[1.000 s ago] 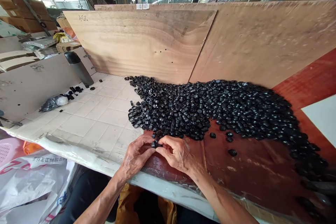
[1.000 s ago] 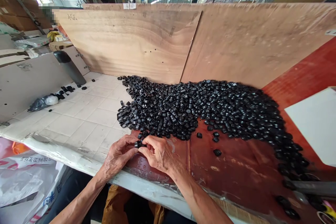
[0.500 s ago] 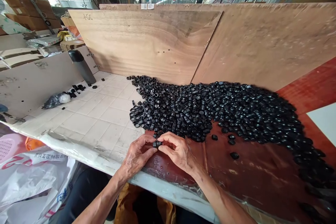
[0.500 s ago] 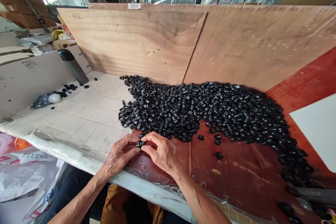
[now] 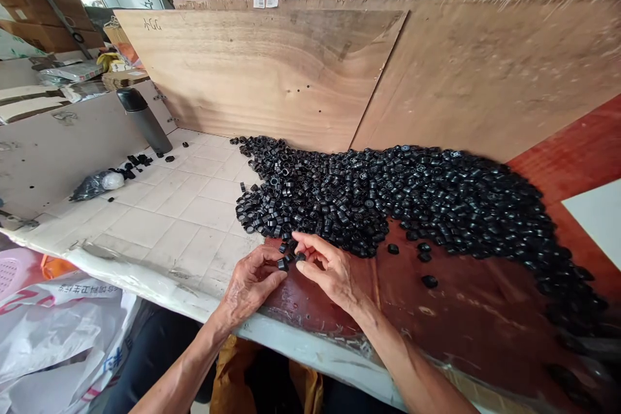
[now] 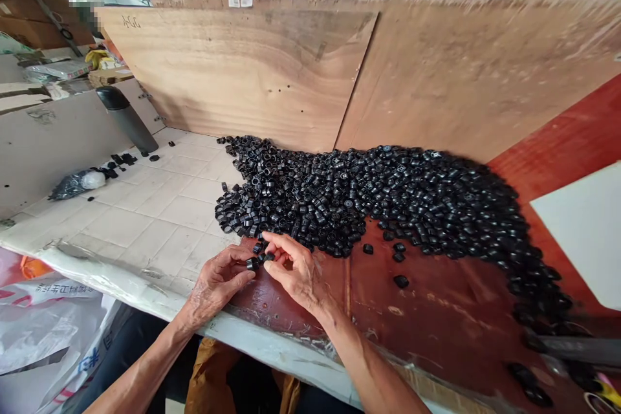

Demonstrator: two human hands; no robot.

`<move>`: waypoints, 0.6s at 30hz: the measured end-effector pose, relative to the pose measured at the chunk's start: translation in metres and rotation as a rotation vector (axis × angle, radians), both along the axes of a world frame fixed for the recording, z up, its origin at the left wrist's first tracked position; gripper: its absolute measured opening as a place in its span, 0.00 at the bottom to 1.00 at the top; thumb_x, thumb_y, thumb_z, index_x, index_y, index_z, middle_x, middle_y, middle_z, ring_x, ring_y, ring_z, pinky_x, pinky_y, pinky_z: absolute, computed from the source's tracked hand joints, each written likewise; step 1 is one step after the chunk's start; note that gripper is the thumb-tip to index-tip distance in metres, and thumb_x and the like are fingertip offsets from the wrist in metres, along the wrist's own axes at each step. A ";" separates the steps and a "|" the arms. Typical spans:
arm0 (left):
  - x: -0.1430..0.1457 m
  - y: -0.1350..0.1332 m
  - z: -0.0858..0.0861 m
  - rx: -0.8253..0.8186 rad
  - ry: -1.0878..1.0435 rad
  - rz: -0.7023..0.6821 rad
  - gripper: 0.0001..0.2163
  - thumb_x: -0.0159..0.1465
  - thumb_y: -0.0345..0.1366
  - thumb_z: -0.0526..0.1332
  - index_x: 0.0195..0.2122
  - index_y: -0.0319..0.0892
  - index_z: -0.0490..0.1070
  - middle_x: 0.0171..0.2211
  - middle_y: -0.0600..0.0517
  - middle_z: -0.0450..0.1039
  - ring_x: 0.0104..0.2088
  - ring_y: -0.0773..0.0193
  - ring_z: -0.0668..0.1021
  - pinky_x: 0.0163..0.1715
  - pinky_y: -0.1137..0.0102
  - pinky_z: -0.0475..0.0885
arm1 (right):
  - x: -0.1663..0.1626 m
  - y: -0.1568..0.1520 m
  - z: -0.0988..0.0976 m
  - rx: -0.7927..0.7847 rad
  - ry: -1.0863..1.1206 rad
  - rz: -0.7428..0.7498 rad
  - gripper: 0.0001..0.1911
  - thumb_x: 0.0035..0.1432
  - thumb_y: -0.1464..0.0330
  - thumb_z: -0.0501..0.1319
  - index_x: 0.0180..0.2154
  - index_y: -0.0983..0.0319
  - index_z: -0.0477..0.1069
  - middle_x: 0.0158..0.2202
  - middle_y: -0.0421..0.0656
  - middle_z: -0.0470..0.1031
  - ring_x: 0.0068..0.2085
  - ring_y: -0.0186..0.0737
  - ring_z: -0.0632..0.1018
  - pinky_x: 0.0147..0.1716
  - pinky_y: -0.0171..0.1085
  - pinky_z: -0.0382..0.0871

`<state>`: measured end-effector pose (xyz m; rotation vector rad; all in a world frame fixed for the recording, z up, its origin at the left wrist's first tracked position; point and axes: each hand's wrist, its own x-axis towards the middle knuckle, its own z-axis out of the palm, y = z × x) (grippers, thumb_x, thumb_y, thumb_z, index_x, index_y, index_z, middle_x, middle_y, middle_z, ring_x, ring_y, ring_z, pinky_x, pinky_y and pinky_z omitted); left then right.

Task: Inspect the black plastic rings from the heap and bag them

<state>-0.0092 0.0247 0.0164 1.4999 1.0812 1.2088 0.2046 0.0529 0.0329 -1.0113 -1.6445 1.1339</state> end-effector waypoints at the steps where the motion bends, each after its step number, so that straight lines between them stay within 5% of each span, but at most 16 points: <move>1: 0.001 0.000 0.001 -0.012 -0.020 -0.002 0.09 0.65 0.37 0.70 0.45 0.43 0.79 0.43 0.48 0.79 0.43 0.59 0.82 0.43 0.67 0.80 | 0.000 0.001 0.000 -0.018 0.024 0.012 0.14 0.60 0.69 0.64 0.48 0.57 0.80 0.45 0.42 0.79 0.39 0.37 0.78 0.40 0.36 0.73; 6: 0.002 0.000 0.002 -0.063 -0.074 -0.009 0.10 0.64 0.38 0.71 0.44 0.43 0.78 0.41 0.49 0.79 0.39 0.61 0.82 0.40 0.68 0.80 | -0.003 0.003 0.000 -0.144 0.205 -0.019 0.05 0.54 0.68 0.70 0.34 0.59 0.77 0.41 0.41 0.80 0.41 0.40 0.81 0.42 0.37 0.76; 13: -0.001 0.001 -0.005 -0.014 -0.033 -0.004 0.09 0.63 0.35 0.72 0.44 0.43 0.79 0.42 0.49 0.79 0.42 0.60 0.81 0.44 0.67 0.79 | -0.010 -0.001 0.000 -0.037 0.083 -0.023 0.07 0.55 0.68 0.69 0.26 0.60 0.76 0.41 0.43 0.83 0.40 0.41 0.81 0.40 0.37 0.74; 18: -0.001 0.002 -0.004 0.006 -0.029 -0.023 0.09 0.65 0.35 0.70 0.46 0.43 0.78 0.43 0.49 0.79 0.43 0.59 0.83 0.45 0.66 0.80 | -0.012 -0.004 0.002 0.032 -0.002 -0.030 0.01 0.57 0.70 0.69 0.34 0.59 0.79 0.36 0.41 0.82 0.36 0.39 0.81 0.38 0.36 0.74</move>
